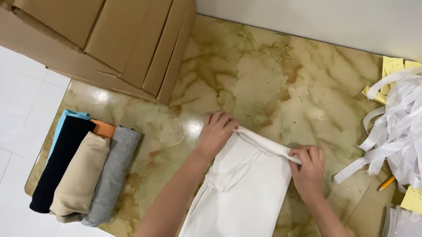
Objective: Removing shirts from hangers and rolling them into compact cylinders on a table.
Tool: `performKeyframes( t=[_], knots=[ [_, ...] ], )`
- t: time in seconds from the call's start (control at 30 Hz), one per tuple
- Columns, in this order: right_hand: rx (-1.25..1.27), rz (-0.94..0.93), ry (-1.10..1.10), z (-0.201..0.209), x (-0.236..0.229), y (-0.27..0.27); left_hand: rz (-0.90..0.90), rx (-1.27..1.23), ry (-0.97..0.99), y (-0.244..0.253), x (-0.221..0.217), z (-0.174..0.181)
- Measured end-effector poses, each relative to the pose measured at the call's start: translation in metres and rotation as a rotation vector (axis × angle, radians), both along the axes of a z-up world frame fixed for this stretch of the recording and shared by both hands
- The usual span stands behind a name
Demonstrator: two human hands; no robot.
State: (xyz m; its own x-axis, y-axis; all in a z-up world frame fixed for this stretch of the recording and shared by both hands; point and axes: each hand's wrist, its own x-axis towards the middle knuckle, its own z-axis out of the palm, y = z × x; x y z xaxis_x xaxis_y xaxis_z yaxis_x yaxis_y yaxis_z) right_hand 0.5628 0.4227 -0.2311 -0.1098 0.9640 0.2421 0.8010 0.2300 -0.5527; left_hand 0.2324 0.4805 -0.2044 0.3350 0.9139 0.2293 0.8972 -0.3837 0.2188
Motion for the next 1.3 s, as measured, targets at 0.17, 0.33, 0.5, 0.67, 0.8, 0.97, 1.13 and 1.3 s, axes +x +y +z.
performKeyframes(
  t=[0.17,0.33,0.5,0.67,0.8,0.97,1.13,1.3],
  knots=[
    [0.106,0.070,-0.131,0.000,0.005,-0.035,-0.169,0.101,-0.014,-0.041,-0.023,0.011],
    [-0.222,0.077,-0.131,0.024,0.005,-0.030,-0.080,-0.087,-0.101,-0.037,-0.021,0.011],
    [-0.384,0.031,-0.084,0.045,0.006,0.002,0.028,-0.526,0.022,-0.006,-0.003,0.022],
    [-0.523,0.114,-0.035,0.031,0.013,0.008,0.007,-0.580,0.145,-0.010,0.003,-0.006],
    [-0.184,0.209,-0.070,0.023,-0.001,-0.035,-0.159,0.088,0.200,-0.054,-0.002,0.013],
    [-0.015,0.206,-0.052,0.026,-0.013,-0.090,-0.184,0.160,-0.005,-0.112,-0.019,0.038],
    [-0.275,0.225,0.114,0.029,-0.006,-0.090,-0.093,0.011,-0.059,-0.123,-0.021,0.025],
    [-0.687,0.158,0.103,0.049,-0.010,-0.053,-0.062,-0.636,0.062,-0.071,-0.007,0.067]
  ],
)
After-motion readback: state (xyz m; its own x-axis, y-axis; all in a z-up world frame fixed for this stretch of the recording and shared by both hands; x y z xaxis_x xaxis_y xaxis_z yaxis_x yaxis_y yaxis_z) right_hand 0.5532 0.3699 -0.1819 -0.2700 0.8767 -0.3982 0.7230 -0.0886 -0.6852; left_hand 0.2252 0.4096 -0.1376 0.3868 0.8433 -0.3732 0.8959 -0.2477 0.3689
